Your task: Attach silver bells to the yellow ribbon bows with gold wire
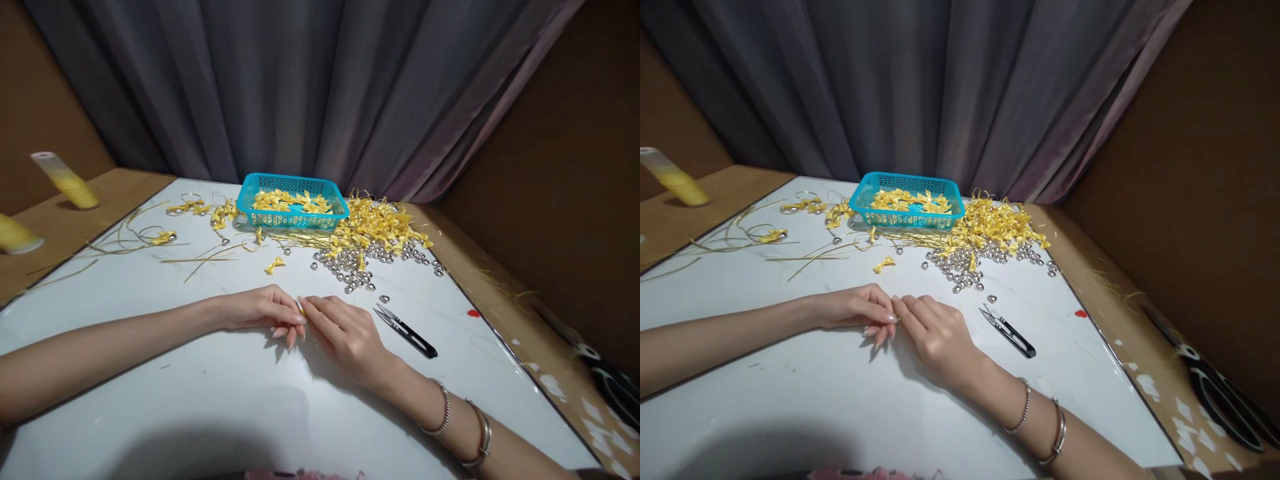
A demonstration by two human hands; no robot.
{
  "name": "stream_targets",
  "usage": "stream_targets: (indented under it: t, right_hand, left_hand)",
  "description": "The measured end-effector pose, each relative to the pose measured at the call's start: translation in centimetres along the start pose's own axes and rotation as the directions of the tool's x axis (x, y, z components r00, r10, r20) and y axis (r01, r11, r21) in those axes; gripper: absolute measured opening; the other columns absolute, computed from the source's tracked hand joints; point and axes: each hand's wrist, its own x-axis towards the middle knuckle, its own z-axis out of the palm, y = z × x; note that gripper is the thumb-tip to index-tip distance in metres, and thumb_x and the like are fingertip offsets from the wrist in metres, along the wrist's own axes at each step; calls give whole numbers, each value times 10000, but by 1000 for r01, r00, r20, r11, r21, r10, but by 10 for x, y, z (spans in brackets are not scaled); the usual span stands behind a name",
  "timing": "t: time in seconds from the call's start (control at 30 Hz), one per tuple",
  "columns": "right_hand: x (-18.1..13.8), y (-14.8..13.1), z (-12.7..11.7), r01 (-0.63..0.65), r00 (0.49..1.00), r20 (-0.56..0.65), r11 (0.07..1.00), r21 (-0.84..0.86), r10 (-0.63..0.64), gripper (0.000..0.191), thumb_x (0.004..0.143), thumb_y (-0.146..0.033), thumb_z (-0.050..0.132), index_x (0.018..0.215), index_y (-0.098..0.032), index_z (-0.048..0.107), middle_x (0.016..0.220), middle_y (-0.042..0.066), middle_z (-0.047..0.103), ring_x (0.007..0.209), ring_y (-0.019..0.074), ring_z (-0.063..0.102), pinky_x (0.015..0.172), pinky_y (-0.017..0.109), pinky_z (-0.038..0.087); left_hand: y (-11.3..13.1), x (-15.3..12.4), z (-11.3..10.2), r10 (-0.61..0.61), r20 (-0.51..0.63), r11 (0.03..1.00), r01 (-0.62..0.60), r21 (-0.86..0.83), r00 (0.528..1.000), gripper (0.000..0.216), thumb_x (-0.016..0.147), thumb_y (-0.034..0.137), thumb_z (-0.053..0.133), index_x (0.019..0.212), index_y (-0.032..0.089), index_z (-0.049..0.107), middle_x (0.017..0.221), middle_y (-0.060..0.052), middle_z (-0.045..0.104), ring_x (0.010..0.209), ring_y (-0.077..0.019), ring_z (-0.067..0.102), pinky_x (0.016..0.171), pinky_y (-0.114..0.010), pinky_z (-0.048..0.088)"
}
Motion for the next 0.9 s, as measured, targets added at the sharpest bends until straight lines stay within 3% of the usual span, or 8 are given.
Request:
stream_targets:
  t: [0.13, 0.37, 0.9]
  right_hand:
    - [1, 1, -2, 65, 998, -11, 998, -23, -65, 244, 862, -71, 466, 1065, -27, 596, 840, 113, 672, 687, 170, 544, 546, 285, 445]
    - [-1, 2, -1, 61, 998, 19, 994, -96, -59, 248, 866, -71, 423, 1023, -29, 609, 797, 112, 656, 637, 164, 509, 521, 293, 419]
    - [-3, 1, 0, 10, 1000, -5, 995, -98, -10, 256, 870, -60, 442, 1083, -30, 581, 778, 98, 649, 637, 161, 510, 502, 283, 399]
  left_hand:
    - [-1, 0, 0, 6, 0, 1000, -6, 12, 1000, 191, 780, 276, 659, 783, 100, 733, 592, -47, 652, 472, -61, 414, 499, -188, 352]
    - [0, 1, -1, 13, 23, 999, -13, -35, 1000, 322, 839, 387, 585, 845, 93, 716, 586, -51, 641, 489, -85, 459, 490, -204, 358]
    - [0, 0, -1, -11, -1, 1000, 11, -26, 1000, 169, 806, 224, 613, 769, 84, 700, 578, -52, 651, 460, -60, 450, 447, -163, 350]
